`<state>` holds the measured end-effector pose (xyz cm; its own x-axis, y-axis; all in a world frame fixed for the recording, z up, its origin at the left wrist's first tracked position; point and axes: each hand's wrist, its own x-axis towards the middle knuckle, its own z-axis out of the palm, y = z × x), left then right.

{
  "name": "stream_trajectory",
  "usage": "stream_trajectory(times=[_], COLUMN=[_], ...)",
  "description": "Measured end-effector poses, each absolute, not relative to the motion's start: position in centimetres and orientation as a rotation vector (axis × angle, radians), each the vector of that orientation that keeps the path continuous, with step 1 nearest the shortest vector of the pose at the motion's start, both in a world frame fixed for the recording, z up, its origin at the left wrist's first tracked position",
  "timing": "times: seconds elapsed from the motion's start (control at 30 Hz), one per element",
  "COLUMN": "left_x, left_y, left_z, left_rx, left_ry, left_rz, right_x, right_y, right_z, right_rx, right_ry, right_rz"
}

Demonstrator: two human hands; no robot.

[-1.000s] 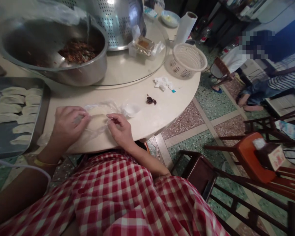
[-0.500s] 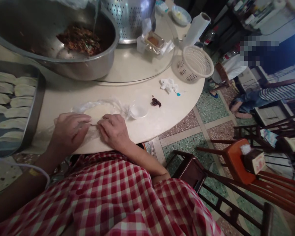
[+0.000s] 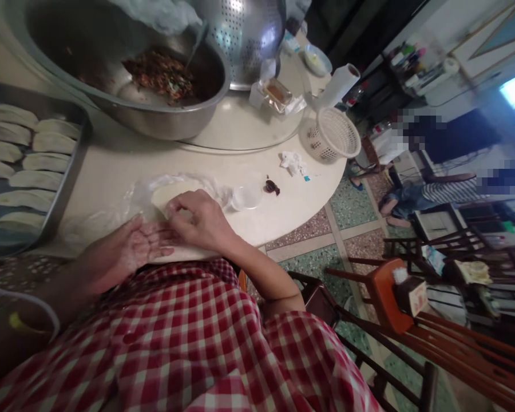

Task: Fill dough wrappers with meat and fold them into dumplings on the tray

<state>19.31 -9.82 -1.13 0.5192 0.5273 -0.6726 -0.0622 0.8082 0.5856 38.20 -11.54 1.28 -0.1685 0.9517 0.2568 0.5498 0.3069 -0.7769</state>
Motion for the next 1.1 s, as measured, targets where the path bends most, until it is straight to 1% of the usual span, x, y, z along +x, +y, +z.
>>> stream_trajectory(times=[0.1, 0.2, 0.4, 0.53, 0.73, 0.9, 1.1], left_x=[19.9, 20.0, 20.1, 20.2, 20.1, 20.0, 19.9], left_y=[-10.4, -10.8, -10.3, -10.3, -10.9, -11.2, -11.1], left_z=[-1.1, -1.3, -1.2, -0.9, -0.8, -0.8, -1.3], left_rx=[0.327, 0.276, 0.377, 0.425, 0.456, 0.378, 0.337], left_ry=[0.893, 0.866, 0.922, 0.955, 0.955, 0.964, 0.907], left_rz=[0.38, 0.429, 0.404, 0.421, 0.467, 0.489, 0.534], right_x=[38.1, 38.2, 38.7, 38.4, 38.0, 38.1, 37.4], right_y=[-13.1, -14.2, -13.7, -12.9, -11.7, -12.4, -16.4], right_z=[0.3, -1.7, -4.6, -5.2, -4.7, -3.3, -2.4], right_rx=[-1.265, -1.374, -1.493, -1.571, -1.615, -1.485, -1.294], right_ry=[-2.044, -2.059, -2.094, -2.078, -2.108, -2.034, -2.181], right_rz=[0.436, 0.242, 0.124, 0.131, 0.149, 0.257, 0.33])
